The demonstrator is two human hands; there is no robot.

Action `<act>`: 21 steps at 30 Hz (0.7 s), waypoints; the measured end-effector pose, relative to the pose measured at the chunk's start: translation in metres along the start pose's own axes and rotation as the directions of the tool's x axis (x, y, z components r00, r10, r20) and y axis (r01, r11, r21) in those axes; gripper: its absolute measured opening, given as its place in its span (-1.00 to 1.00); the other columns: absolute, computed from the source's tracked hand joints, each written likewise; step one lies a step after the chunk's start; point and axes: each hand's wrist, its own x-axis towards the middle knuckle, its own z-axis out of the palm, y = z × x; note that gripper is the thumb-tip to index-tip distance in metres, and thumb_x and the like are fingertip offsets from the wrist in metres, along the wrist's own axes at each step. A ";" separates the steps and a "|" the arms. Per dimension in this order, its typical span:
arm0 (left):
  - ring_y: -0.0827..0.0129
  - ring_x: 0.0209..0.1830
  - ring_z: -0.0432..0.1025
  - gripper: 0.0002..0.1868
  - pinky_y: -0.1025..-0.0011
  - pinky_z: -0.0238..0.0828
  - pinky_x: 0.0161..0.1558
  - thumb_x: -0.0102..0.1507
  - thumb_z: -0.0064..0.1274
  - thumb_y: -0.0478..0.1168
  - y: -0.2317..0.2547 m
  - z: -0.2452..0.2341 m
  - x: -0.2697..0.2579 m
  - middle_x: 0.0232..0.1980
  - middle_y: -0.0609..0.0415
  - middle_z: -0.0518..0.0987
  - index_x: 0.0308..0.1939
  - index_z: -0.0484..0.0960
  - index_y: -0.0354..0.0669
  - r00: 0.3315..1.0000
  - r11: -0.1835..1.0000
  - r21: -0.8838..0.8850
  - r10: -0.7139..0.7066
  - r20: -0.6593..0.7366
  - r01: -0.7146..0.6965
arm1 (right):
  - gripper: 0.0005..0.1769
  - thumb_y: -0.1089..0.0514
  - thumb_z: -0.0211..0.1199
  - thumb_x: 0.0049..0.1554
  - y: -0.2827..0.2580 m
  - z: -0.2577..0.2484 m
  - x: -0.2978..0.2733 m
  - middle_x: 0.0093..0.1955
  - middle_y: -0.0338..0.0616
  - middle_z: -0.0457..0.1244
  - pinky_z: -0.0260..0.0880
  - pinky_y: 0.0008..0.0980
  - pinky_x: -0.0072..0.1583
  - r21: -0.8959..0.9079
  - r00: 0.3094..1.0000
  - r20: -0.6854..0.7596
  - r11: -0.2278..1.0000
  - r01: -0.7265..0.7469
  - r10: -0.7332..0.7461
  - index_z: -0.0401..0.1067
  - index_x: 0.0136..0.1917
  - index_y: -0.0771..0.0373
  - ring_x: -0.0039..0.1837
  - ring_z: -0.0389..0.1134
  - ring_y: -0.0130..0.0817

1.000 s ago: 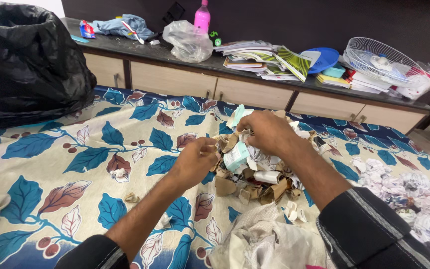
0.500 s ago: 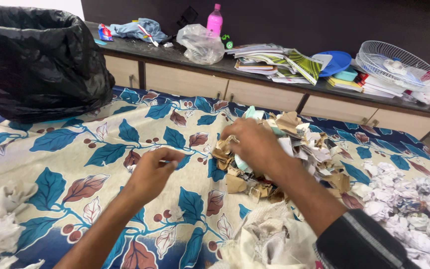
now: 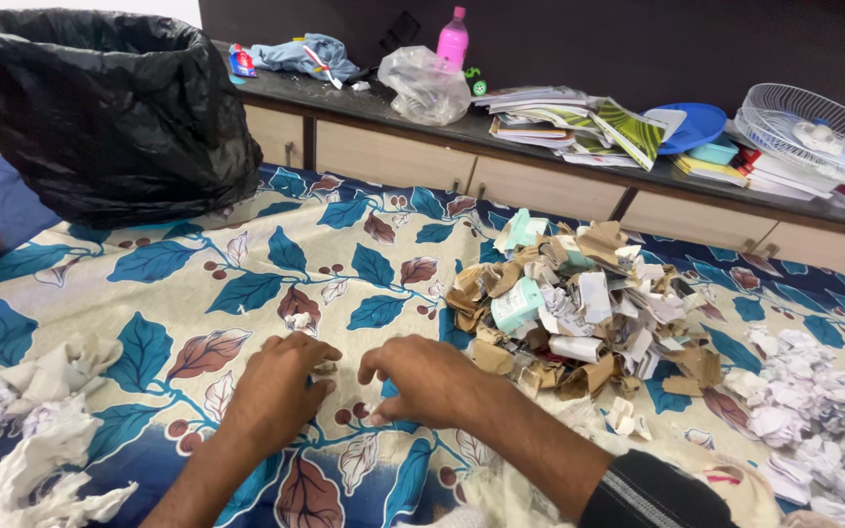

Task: The person sorts crumpled paper and fabric scraps on a bed, separating them into piles. They then place the sorted materials into black trash bags lining several bins.

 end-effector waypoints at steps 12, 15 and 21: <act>0.07 -0.06 0.55 -0.84 0.20 0.49 0.04 0.22 0.06 -0.31 -0.014 0.002 0.010 -0.05 -0.05 0.62 -0.15 0.68 -0.16 0.988 0.980 -0.161 -0.135 -0.081 0.120 | -0.76 0.26 0.26 0.03 0.008 0.012 0.010 -0.07 -0.10 0.47 0.47 -0.26 0.09 0.132 0.996 -0.041 0.988 0.080 -0.075 0.60 -0.01 0.16 -0.01 0.51 -0.25; -0.04 0.01 0.49 -0.70 0.13 0.42 0.06 0.20 0.03 -0.38 -0.029 0.002 0.029 0.00 -0.13 0.59 0.00 0.67 -0.12 0.971 0.982 -0.176 -0.104 -0.217 0.066 | -0.74 0.25 0.24 0.05 0.008 0.005 0.016 -0.03 -0.09 0.46 0.49 -0.27 0.09 0.201 0.990 -0.121 0.974 0.101 -0.077 0.58 0.03 0.17 0.00 0.51 -0.25; -0.07 0.08 0.48 -0.69 0.14 0.43 0.08 0.11 0.08 -0.41 -0.047 0.012 0.058 0.07 -0.14 0.57 -0.08 0.69 -0.13 0.980 0.999 -0.019 0.039 -0.196 -0.043 | -0.74 0.22 0.26 0.08 0.005 -0.002 0.029 0.02 -0.07 0.45 0.50 -0.28 0.08 0.277 0.983 -0.184 0.960 0.043 0.009 0.57 0.07 0.18 0.01 0.52 -0.25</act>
